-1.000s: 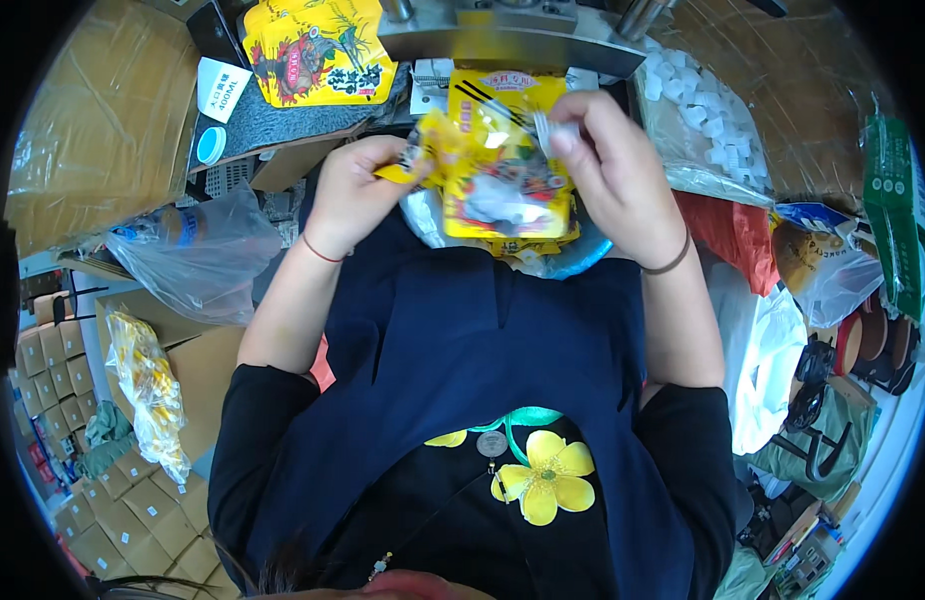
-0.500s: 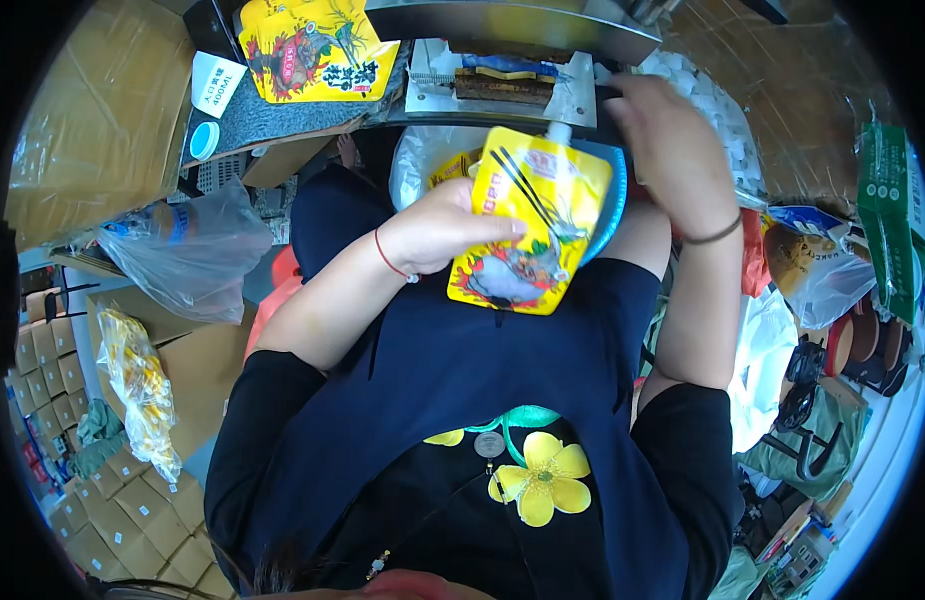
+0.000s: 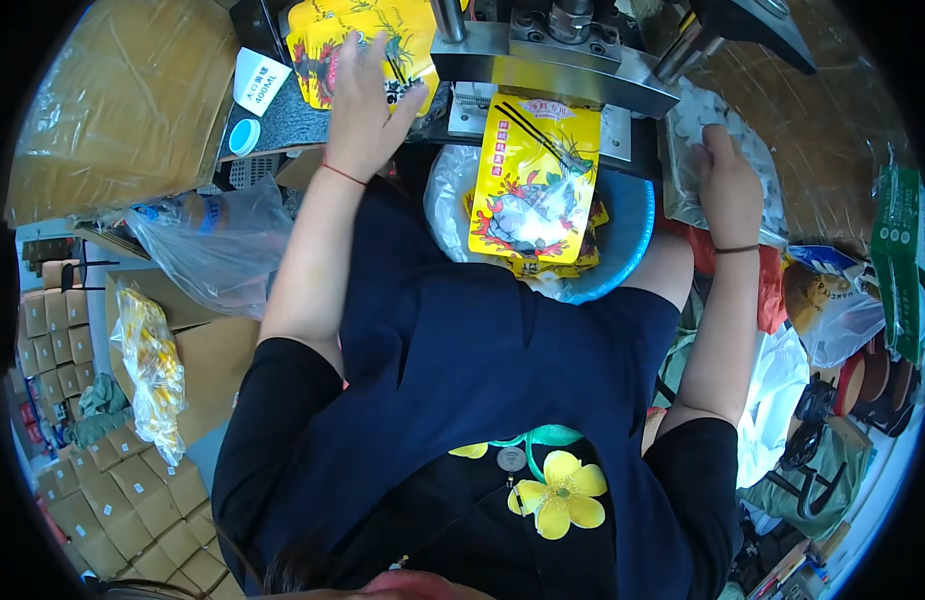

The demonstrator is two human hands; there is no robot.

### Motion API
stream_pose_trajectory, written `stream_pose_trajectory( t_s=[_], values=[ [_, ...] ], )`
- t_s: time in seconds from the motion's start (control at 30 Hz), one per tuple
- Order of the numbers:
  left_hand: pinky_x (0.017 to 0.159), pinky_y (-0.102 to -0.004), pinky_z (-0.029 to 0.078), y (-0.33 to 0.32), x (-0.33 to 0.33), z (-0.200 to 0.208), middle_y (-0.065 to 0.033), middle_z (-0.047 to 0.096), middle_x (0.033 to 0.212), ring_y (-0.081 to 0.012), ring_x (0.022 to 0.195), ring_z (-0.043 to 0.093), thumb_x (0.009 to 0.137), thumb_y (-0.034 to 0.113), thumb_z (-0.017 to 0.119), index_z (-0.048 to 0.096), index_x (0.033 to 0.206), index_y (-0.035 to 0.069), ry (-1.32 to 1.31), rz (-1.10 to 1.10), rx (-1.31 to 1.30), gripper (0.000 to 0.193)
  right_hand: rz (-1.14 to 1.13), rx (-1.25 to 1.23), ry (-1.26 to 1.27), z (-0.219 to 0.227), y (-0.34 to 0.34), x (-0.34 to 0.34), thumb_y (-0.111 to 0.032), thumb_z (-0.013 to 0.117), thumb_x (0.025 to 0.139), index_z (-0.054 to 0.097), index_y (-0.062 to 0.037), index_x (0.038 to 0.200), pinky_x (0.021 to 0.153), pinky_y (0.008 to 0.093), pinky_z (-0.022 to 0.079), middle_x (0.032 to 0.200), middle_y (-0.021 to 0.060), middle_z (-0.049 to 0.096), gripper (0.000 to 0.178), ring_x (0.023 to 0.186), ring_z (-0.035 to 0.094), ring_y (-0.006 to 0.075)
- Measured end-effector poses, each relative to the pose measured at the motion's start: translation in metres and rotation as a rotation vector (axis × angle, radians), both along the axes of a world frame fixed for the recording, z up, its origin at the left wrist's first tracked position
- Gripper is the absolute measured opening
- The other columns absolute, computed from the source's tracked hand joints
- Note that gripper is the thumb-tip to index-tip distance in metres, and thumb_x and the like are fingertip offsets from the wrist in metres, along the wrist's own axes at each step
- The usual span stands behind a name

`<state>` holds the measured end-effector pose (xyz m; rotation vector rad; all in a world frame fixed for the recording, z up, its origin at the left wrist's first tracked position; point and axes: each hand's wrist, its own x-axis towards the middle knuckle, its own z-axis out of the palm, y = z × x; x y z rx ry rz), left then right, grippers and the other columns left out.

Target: Sorting and packaging small yellow product packets into a bowl and preparing them for further processing.

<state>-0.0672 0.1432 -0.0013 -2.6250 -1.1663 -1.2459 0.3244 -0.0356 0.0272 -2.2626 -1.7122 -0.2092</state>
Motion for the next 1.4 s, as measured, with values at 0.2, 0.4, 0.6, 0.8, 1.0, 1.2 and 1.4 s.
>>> stream_pose_trajectory(
  t_s=[0.2, 0.4, 0.6, 0.8, 1.0, 1.2, 1.4],
  values=[
    [0.085, -0.0395, 0.05, -0.033, -0.028, -0.009, -0.0112, 0.066, 0.105, -0.0305, 0.095, 0.063, 0.085, 0.005, 0.062, 0.064, 0.119, 0.006, 0.124, -0.177, -0.244, 0.034, 0.123, 0.411, -0.001, 0.018, -0.016, 0.002, -0.018, 0.058, 0.098, 0.063, -0.007, 0.117, 0.082, 0.0357, 0.051, 0.103, 0.0166, 0.066, 0.023, 0.095, 0.065, 0.0307],
    [0.064, -0.025, 0.048, -0.083, -0.001, 0.012, -0.0058, 0.066, 0.074, -0.0083, 0.068, 0.058, 0.088, 0.019, 0.074, 0.07, 0.096, -0.002, -0.266, -0.342, -0.931, 0.023, 0.588, 0.215, 0.492, 0.039, -0.009, -0.096, -0.008, 0.062, 0.093, 0.067, -0.0022, 0.109, 0.079, 0.0304, 0.049, 0.104, 0.0097, 0.067, 0.018, 0.092, 0.064, 0.0202],
    [0.075, -0.0254, 0.054, -0.122, 0.04, 0.025, -0.005, 0.071, 0.093, -0.0088, 0.081, 0.065, 0.095, 0.03, 0.068, 0.069, 0.105, -0.003, -0.434, -0.625, -1.462, 0.034, 0.861, 0.318, 0.354, 0.065, 0.012, -0.115, -0.006, 0.064, 0.089, 0.067, -0.0008, 0.106, 0.077, 0.0323, 0.05, 0.095, 0.0124, 0.066, 0.018, 0.087, 0.064, 0.0264],
    [0.09, -0.0287, 0.052, -0.144, 0.059, 0.005, -0.0073, 0.072, 0.107, -0.0131, 0.098, 0.067, 0.096, 0.027, 0.066, 0.065, 0.116, -0.001, -0.557, -0.784, -1.723, 0.034, 0.926, -0.149, 0.577, 0.075, -0.001, -0.079, -0.008, 0.061, 0.091, 0.067, -0.0005, 0.113, 0.081, 0.0355, 0.049, 0.097, 0.0123, 0.067, 0.024, 0.09, 0.064, 0.027],
    [0.093, -0.0326, 0.053, -0.123, 0.066, -0.002, -0.0124, 0.07, 0.115, -0.0201, 0.102, 0.068, 0.085, -0.001, 0.067, 0.062, 0.119, -0.004, -0.641, -0.725, -1.848, 0.034, 0.501, 0.146, 0.425, 0.065, -0.014, -0.041, -0.008, 0.064, 0.09, 0.066, -0.0024, 0.118, 0.076, 0.0288, 0.048, 0.099, 0.01, 0.064, 0.028, 0.085, 0.061, 0.0195],
    [0.089, -0.0352, 0.056, -0.068, 0.075, 0.005, -0.0189, 0.068, 0.115, -0.0253, 0.1, 0.07, 0.083, -0.003, 0.068, 0.058, 0.12, -0.008, -0.82, -0.638, -1.951, 0.039, 0.412, 0.071, 0.57, 0.034, -0.022, -0.069, 0.0, 0.064, 0.087, 0.062, -0.0018, 0.114, 0.078, 0.0264, 0.049, 0.112, 0.0105, 0.06, 0.027, 0.097, 0.059, 0.0199],
    [0.091, -0.0412, 0.048, -0.022, 0.037, -0.003, -0.0199, 0.059, 0.111, -0.0347, 0.104, 0.06, 0.088, 0.035, 0.071, 0.05, 0.118, 0.0, -0.519, -0.064, -0.555, 0.05, 0.331, -0.05, 0.589, 0.024, -0.032, -0.075, -0.004, 0.065, 0.088, 0.061, -0.001, 0.109, 0.074, 0.0273, 0.048, 0.097, 0.0089, 0.062, 0.021, 0.085, 0.06, 0.0181]
  ],
)
